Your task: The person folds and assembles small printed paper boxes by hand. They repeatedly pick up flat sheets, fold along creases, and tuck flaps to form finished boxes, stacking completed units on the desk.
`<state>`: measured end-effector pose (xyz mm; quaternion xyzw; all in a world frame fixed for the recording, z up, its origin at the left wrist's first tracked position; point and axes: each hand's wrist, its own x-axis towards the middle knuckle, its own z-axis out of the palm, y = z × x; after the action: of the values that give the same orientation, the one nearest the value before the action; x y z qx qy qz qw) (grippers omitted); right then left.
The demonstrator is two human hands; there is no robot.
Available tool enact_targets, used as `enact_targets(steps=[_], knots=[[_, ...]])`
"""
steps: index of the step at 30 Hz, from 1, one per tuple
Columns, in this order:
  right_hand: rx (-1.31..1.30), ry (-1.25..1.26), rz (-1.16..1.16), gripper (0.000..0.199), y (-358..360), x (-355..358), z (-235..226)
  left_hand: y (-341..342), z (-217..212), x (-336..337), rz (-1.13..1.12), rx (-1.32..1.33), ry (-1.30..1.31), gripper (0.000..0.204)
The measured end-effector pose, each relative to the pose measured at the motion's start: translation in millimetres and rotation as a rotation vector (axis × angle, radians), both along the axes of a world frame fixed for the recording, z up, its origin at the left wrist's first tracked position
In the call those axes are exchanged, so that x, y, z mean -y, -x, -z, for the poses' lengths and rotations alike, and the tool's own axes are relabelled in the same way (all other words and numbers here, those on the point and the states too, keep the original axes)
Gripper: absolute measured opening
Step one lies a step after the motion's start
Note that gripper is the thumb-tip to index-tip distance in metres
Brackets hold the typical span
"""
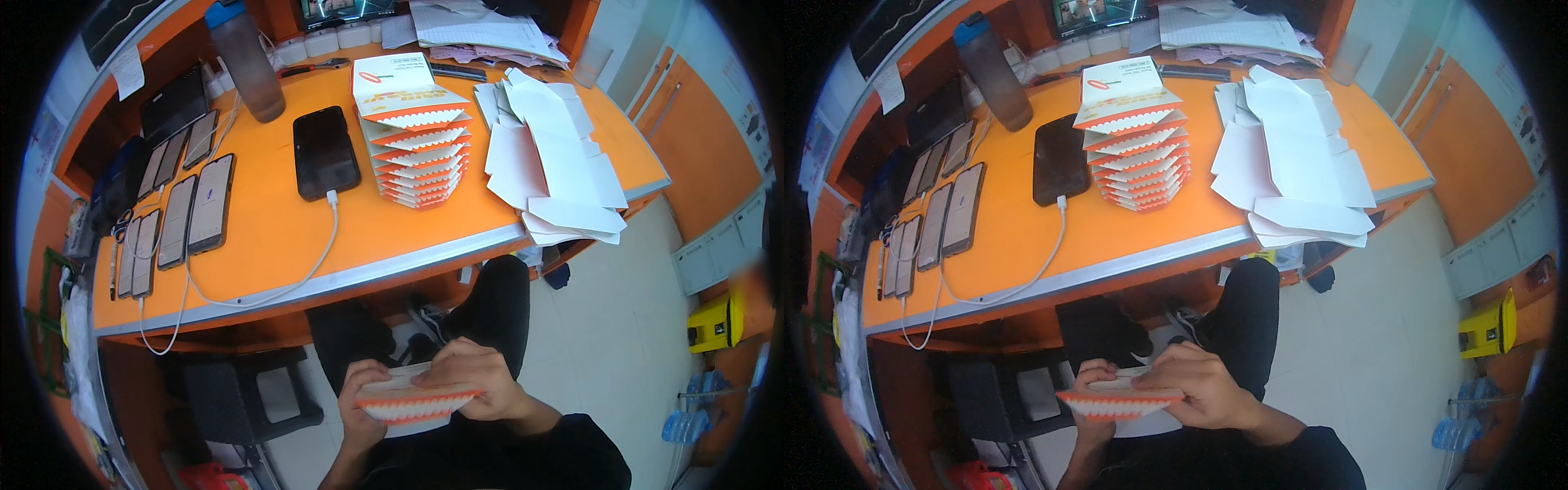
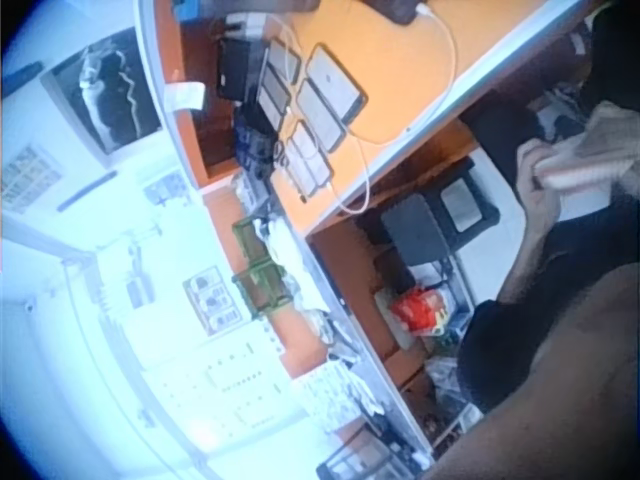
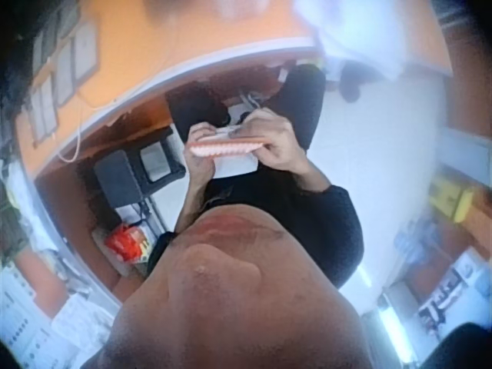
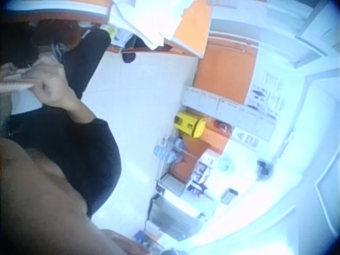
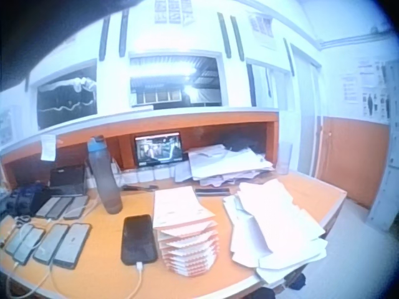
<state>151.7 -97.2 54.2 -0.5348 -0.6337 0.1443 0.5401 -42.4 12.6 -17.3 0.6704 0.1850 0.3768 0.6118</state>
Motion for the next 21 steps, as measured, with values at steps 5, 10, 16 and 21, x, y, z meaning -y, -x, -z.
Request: enact_targets(steps=[5,10,16,21], knots=[[-0.489,0.309,0.104,0.021,4,9,10,7,-6,-2,0.012,-0.048,-0.088,0.045],[-0.946,0.452,0.137,0.027,19,0,35,7,-12,-7,-0.004,0.091,-0.283,0.052],[-1.211,0.712,-0.127,0.033,21,-1,51,21,-36,-13,0.107,0.014,-0.342,0.036],[-1.212,0.438,-0.112,0.030,10,13,27,24,-58,-16,0.138,-0.019,-0.408,0.045]])
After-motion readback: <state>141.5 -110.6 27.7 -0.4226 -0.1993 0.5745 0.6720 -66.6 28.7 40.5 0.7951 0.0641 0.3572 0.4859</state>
